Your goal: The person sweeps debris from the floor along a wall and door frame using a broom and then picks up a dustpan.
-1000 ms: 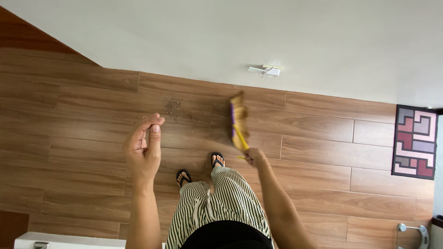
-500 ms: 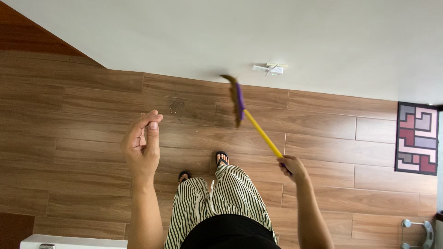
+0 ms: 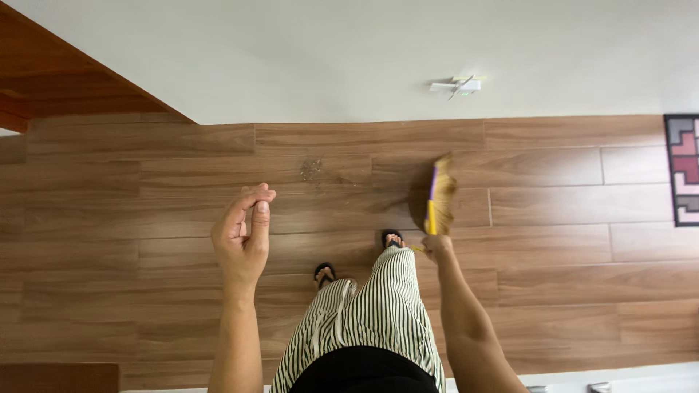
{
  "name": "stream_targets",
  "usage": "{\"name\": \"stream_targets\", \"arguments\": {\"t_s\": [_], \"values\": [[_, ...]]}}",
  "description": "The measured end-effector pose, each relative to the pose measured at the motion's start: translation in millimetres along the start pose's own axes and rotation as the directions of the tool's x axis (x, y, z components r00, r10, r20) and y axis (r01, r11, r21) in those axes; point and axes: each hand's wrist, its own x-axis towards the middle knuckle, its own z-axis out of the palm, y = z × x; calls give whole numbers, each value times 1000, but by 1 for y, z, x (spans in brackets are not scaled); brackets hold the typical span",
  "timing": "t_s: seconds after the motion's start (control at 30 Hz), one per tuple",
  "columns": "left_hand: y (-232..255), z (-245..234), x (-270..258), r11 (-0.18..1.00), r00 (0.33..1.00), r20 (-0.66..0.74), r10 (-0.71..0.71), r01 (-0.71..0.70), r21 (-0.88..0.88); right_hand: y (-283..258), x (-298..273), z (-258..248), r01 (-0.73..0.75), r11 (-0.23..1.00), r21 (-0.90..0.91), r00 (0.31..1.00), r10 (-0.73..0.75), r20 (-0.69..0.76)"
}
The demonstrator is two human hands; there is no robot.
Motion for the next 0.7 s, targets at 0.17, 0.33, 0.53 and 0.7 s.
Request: {"name": "stream_targets", "arguments": {"t_s": [0.17, 0.33, 0.53, 0.7], "values": [[-21, -42, -8, 1000, 999, 48, -14, 13, 7, 31, -48, 130, -98, 986, 133, 987, 80, 138], [-21, -54, -14, 995, 995, 100, -26, 35, -91, 41, -72, 150, 23, 995, 96, 959, -49, 280], [-11, -53, -17, 990, 994, 111, -11, 26, -136, 77, -106, 15, 225, 954, 197, 956, -256, 145], [-2, -40, -22, 980, 991, 134, 7, 20, -199, 143, -173, -98, 192, 977, 93, 975, -179, -132]]}}
